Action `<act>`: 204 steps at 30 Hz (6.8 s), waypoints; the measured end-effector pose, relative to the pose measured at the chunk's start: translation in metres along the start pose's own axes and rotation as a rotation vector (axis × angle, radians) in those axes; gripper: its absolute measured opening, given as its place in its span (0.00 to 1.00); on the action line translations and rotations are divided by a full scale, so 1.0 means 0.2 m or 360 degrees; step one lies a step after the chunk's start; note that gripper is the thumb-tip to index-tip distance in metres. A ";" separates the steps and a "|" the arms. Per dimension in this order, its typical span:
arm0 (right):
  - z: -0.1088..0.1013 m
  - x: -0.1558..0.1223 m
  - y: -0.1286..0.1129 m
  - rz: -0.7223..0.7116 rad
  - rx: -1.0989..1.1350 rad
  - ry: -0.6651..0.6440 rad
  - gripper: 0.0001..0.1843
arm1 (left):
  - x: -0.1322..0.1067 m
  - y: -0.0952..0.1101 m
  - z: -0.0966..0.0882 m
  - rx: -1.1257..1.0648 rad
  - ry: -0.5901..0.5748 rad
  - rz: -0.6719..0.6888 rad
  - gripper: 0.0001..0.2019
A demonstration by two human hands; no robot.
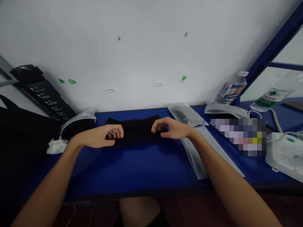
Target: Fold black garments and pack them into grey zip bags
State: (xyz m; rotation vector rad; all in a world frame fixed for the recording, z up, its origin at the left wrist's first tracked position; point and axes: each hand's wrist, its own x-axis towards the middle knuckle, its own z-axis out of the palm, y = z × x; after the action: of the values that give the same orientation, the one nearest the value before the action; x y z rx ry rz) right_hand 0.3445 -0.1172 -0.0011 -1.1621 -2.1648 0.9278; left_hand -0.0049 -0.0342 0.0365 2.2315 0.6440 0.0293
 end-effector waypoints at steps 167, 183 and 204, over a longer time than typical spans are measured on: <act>0.67 -0.28 -0.36 -0.0035 -0.0319 0.1184 0.26 | 0.32 -0.15 0.39 0.0639 0.1234 0.0520 0.08; 0.56 0.09 0.02 -0.0427 -0.0803 0.0440 0.57 | 0.34 -0.18 0.40 0.0178 0.1137 0.0600 0.29; 0.55 0.50 -0.08 0.0550 -0.1301 0.0284 0.31 | 0.25 -0.21 0.24 0.0229 0.0750 0.0790 0.50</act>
State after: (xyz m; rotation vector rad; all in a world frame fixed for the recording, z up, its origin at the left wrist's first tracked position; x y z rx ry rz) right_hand 0.2096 -0.0732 -0.0469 -1.9474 -2.2791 -0.0061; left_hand 0.0315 -0.0217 -0.0360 2.4912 0.3194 0.7985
